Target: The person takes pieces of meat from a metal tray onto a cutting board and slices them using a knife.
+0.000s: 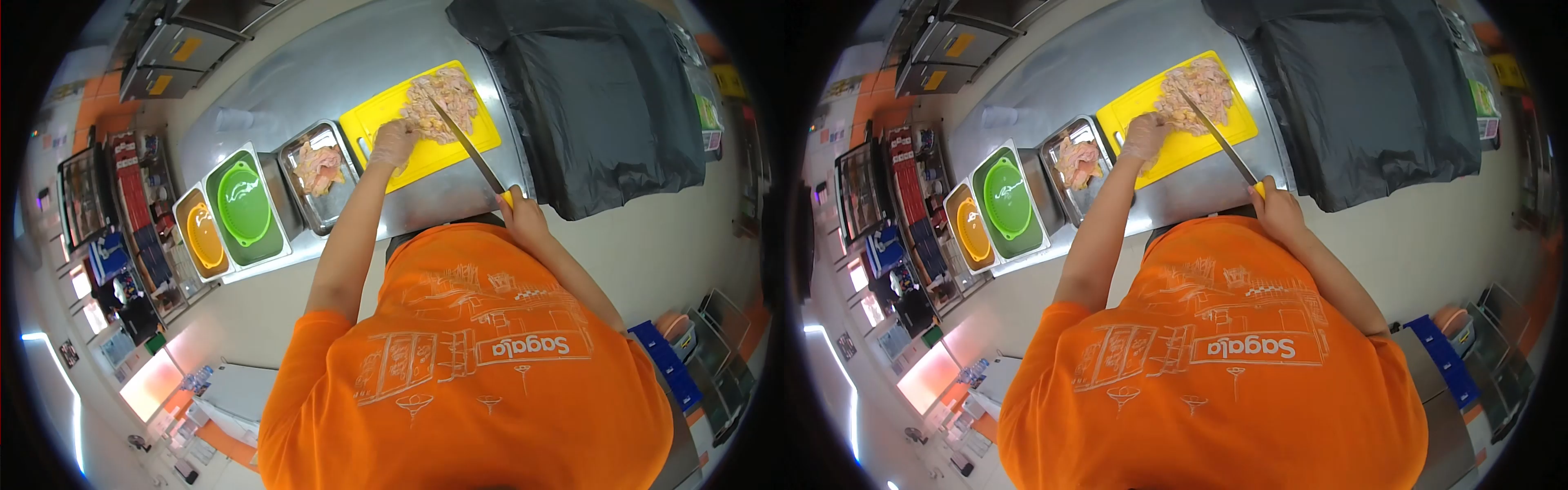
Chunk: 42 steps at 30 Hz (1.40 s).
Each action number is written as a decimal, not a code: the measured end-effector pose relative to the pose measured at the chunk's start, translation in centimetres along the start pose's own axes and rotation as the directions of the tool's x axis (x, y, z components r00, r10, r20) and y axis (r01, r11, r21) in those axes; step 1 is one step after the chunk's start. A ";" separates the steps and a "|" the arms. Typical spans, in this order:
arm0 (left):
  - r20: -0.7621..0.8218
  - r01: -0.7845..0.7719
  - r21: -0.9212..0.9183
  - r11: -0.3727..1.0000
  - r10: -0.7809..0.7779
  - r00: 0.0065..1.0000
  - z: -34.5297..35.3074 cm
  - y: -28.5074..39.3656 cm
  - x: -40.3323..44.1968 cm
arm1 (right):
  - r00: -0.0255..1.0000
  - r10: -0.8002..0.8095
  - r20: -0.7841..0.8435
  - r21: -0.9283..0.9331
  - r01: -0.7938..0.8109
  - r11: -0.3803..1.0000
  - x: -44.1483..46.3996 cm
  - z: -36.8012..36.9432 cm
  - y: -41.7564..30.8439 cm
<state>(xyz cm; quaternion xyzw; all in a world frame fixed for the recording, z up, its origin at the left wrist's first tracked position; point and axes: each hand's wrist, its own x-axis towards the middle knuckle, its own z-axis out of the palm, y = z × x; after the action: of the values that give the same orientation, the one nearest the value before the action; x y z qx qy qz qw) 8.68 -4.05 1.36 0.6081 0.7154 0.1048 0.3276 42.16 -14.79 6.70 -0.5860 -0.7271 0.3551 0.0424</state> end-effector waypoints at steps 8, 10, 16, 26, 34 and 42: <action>0.230 0.392 -0.653 0.649 -0.322 0.918 3.4 -1.5 -1.9 | 0.998 0.017 0.066 -0.007 -0.017 1.000 0.9 0.2 0.9; 0.283 0.452 -0.721 0.525 -0.373 0.884 7.8 -5.8 -1.5 | 0.993 0.016 0.116 -0.028 -0.012 1.000 1.1 0.2 0.2; 0.155 0.424 -0.128 0.897 -0.404 0.902 5.8 -1.0 -4.9 | 0.967 0.006 0.255 -0.142 0.031 0.989 2.4 1.9 -0.6; -0.131 0.369 -0.227 0.901 -0.403 0.906 5.8 0.0 -7.1 | 0.976 0.034 0.215 -0.230 0.017 0.973 3.3 1.0 -0.8; 0.043 -0.178 0.644 0.744 0.198 0.979 4.5 1.1 -4.9 | 0.995 -0.001 0.095 -0.174 0.017 0.985 4.0 0.1 -1.0; -0.179 -0.053 -0.295 0.954 0.000 0.984 -0.4 -1.2 -1.5 | 1.000 0.018 0.000 -0.074 -0.017 0.997 3.6 -1.1 -1.0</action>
<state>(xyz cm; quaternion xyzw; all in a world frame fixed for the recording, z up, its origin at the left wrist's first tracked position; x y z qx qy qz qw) 7.54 -5.69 1.47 0.5496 0.7094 0.2694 0.3494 40.68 -11.15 6.79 -0.5933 -0.7347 0.3285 0.0172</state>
